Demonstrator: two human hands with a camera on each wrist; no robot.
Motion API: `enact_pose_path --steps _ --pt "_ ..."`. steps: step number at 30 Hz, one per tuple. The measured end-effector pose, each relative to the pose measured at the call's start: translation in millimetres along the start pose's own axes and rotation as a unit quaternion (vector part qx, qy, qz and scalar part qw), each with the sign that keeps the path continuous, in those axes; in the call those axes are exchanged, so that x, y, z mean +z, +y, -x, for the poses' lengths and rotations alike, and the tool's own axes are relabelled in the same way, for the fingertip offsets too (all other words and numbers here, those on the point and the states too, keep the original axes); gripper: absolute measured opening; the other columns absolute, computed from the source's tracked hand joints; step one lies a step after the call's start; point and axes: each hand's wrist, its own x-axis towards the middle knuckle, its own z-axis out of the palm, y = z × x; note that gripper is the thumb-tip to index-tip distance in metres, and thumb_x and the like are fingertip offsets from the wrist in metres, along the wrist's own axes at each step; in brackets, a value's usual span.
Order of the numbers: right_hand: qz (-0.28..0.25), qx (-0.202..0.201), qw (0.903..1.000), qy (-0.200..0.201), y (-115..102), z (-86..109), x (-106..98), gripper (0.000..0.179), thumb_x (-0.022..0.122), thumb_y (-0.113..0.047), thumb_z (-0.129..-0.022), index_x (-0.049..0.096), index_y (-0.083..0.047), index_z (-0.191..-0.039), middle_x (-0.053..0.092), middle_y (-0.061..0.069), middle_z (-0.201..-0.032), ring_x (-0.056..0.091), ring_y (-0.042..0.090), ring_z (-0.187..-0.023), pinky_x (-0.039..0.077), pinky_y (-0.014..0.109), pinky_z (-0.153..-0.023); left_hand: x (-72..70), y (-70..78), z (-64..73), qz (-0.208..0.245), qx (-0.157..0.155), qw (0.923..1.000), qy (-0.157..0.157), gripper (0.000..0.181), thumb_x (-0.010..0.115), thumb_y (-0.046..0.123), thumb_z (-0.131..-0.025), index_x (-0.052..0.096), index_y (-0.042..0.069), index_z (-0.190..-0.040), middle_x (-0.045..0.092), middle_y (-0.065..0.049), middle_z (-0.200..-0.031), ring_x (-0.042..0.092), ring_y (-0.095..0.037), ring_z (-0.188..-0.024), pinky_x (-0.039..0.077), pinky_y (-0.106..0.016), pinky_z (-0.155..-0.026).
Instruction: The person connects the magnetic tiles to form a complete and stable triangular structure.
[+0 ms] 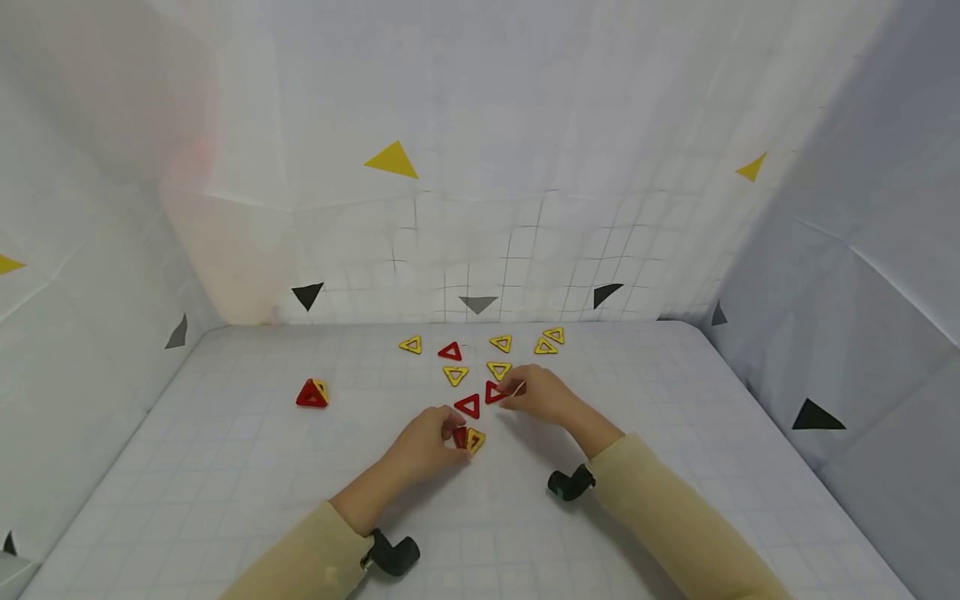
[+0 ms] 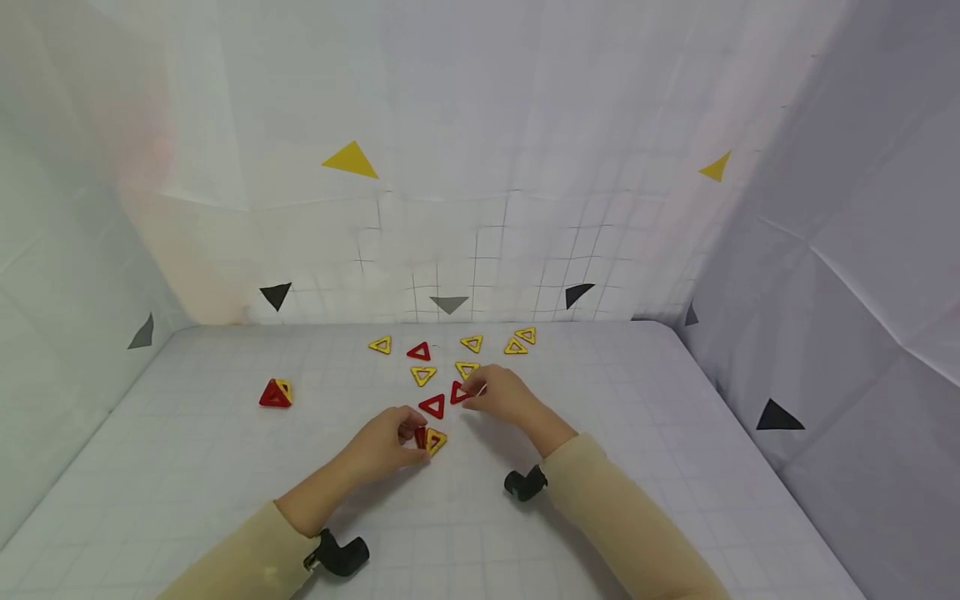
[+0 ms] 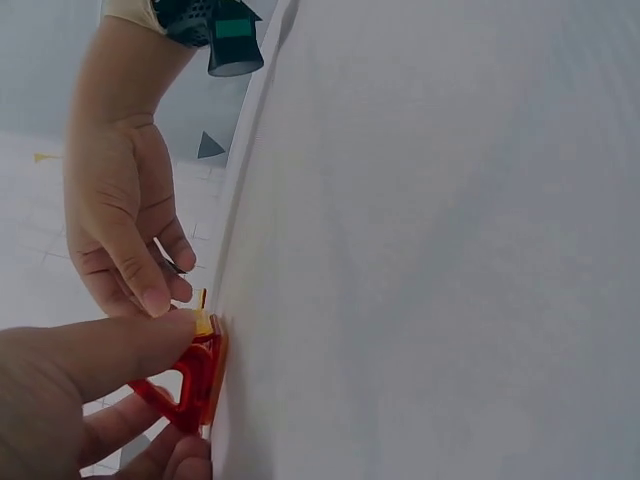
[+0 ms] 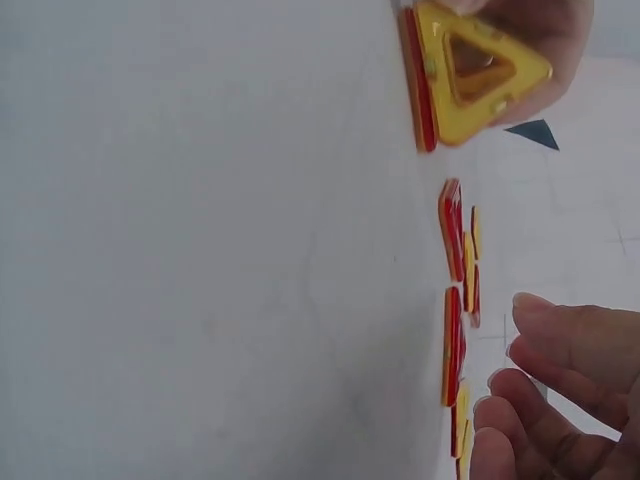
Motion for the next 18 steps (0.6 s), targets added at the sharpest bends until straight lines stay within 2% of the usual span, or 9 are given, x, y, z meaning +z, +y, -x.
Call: enact_pose_path --steps 4,11,18 --pt "-0.002 0.017 0.9999 0.0 5 -7.7 0 0.025 0.081 -0.019 -0.086 0.073 -0.012 -0.109 0.065 -0.001 -0.094 0.06 0.017 -0.086 0.052 0.03 -0.073 -1.7 -0.1 2.0 0.011 -0.002 0.9999 -0.005 0.04 0.086 0.023 -0.081 0.065 0.011 -0.113 0.061 0.001 -0.101 0.057 -0.018 -0.097 0.051 -0.039 -0.09" --pt "-0.005 0.033 0.9994 -0.005 10 -18.1 3 0.03 0.082 -0.021 -0.085 0.072 -0.014 -0.112 0.065 0.0 -0.098 0.059 0.018 -0.091 0.053 0.031 -0.078 -4.5 -2.4 4.3 0.024 0.014 0.9995 -0.015 0.038 0.086 0.018 -0.08 0.064 0.012 -0.111 0.064 0.002 -0.104 0.06 -0.018 -0.1 0.051 -0.04 -0.09" --pt "-0.003 0.035 0.9992 -0.018 9 -29.9 7 0.044 0.085 -0.024 -0.082 0.069 -0.014 -0.122 0.064 0.003 -0.103 0.058 0.02 -0.092 0.052 0.034 -0.081 -4.3 -7.0 0.6 0.048 0.012 0.9985 -0.025 0.046 0.085 0.021 -0.081 0.062 0.009 -0.118 0.061 -0.002 -0.108 0.058 -0.019 -0.103 0.05 -0.041 -0.092"
